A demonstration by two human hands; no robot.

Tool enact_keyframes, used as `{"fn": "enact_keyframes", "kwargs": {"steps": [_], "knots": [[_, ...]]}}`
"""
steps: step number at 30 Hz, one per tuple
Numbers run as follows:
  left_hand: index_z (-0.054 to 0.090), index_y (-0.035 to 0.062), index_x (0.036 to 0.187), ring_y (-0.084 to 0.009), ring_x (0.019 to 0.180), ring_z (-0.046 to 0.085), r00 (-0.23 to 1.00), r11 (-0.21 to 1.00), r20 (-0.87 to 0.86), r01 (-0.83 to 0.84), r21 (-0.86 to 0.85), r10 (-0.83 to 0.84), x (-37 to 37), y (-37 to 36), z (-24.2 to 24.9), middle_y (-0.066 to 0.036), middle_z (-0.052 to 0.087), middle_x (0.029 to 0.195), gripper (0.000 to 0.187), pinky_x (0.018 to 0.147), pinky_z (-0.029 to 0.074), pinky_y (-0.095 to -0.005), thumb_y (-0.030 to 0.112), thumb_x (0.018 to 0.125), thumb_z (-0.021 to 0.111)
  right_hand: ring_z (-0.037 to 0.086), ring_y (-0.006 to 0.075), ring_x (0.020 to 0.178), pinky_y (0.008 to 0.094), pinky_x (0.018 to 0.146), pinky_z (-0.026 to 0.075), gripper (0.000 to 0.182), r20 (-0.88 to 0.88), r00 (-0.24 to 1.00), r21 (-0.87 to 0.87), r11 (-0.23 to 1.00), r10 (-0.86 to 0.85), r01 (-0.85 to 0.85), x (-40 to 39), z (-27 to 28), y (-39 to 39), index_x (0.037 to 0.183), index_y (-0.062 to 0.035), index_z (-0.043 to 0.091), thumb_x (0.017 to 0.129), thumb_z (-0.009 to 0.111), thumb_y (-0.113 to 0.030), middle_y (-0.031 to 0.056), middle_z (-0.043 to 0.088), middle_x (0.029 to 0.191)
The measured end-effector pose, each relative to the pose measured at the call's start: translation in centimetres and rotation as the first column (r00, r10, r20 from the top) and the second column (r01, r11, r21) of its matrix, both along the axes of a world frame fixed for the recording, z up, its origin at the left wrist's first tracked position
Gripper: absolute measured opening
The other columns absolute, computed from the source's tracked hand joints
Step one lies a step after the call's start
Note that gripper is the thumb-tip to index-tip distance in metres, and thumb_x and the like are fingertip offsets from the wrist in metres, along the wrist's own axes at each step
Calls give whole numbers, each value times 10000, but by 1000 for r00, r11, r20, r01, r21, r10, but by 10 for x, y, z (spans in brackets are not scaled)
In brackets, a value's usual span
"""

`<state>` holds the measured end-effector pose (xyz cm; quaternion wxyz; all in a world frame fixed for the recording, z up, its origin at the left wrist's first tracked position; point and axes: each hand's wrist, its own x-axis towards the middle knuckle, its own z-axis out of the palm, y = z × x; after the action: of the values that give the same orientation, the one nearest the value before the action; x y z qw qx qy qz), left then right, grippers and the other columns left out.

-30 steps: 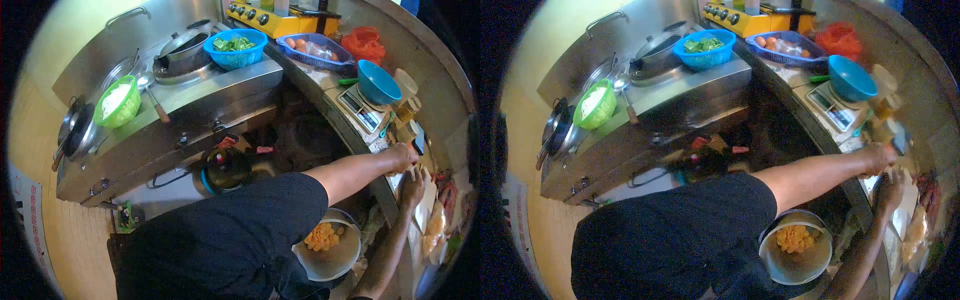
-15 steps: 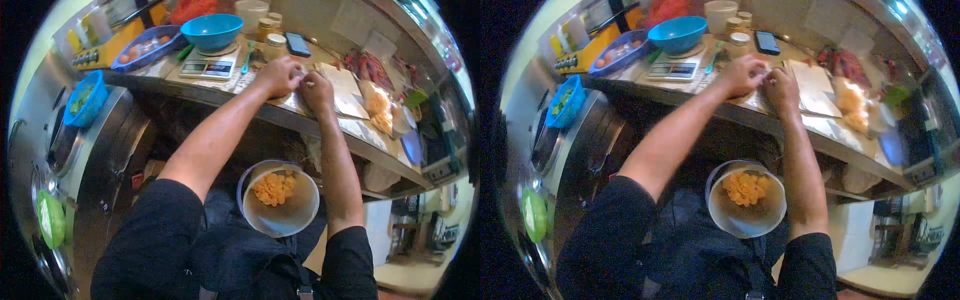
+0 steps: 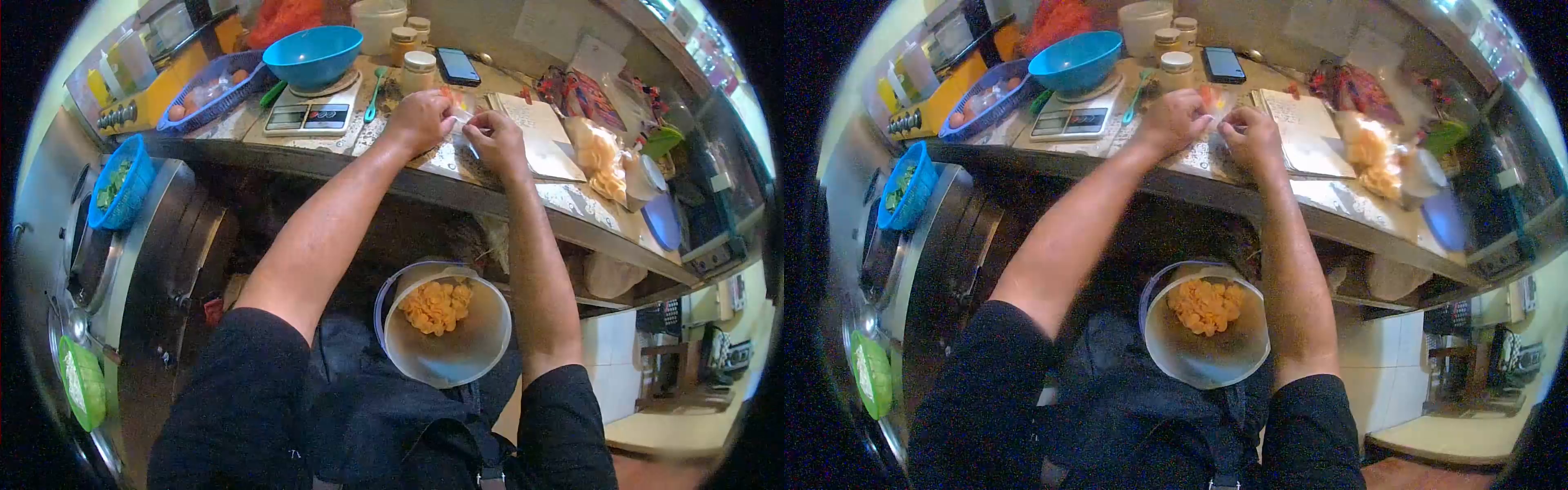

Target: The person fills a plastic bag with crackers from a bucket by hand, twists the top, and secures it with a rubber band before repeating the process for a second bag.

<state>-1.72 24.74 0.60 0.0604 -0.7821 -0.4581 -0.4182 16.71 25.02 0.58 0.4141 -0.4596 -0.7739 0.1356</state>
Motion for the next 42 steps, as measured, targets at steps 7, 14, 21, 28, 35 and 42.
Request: {"fn": "enact_keyframes", "kwargs": {"steps": [7, 14, 21, 28, 35, 42], "knots": [[647, 61, 818, -337, 848, 616, 1000, 1000, -14, 9, 13, -9, -1, 5, -3, -148, 638, 855, 169, 769, 493, -432, 220, 766, 629, 591, 311, 1044, 377, 838, 499, 133, 136, 987, 238, 964, 90, -121, -8, 4, -17, 857, -43, 637, 773, 716, -109, 153, 586, 1186], [648, 74, 813, -317, 862, 628, 997, 998, -47, -54, 45, 56, 2, 4, -4, -127, 647, 864, 108, 775, 489, -434, 143, 786, 569, 509, 387, 1142, 425, 968, 407, 127, 65, 992, 277, 953, 109, -122, -1, -1, -50, 850, -46, 601, 777, 692, -95, 217, 549, 1210], [661, 78, 798, -310, 830, 636, 986, 995, -135, -91, 31, 94, 2, -6, 4, -114, 653, 857, 121, 745, 498, -438, 162, 782, 575, 501, 303, 1178, 361, 1009, 361, 113, -329, 933, 18, 989, 144, -146, 26, -8, -98, 854, -17, 567, 865, 607, -122, 203, 545, 1225], [667, 62, 772, -315, 832, 633, 992, 995, -83, -93, 24, 94, 0, 6, -1, -124, 652, 838, 165, 750, 502, -439, 207, 796, 593, 589, 245, 1020, 361, 875, 487, 98, -874, 485, -192, 932, -20, -309, 71, -21, -190, 979, -62, 498, 960, 514, -156, 135, 599, 1107], [670, 95, 840, -273, 833, 624, 998, 973, -20, 68, 219, -65, 4, -8, 8, -99, 640, 875, 318, 763, 514, -408, 406, 772, 672, 650, 213, 860, 346, 706, 569, 150, -923, 136, -378, 793, -359, -477, 119, -50, -271, 1058, -99, 449, 961, 519, -189, 99, 626, 1026], [645, 71, 858, -294, 890, 608, 752, 762, 137, 646, 38, -644, 33, -177, -21, -112, 636, 899, 241, 788, 480, -400, 267, 751, 736, 643, 159, 772, 244, 621, 545, 287, -819, 334, -573, 693, -466, -438, 137, -68, -341, 1085, -87, 478, 852, 612, 12, 101, 638, 868]]}}
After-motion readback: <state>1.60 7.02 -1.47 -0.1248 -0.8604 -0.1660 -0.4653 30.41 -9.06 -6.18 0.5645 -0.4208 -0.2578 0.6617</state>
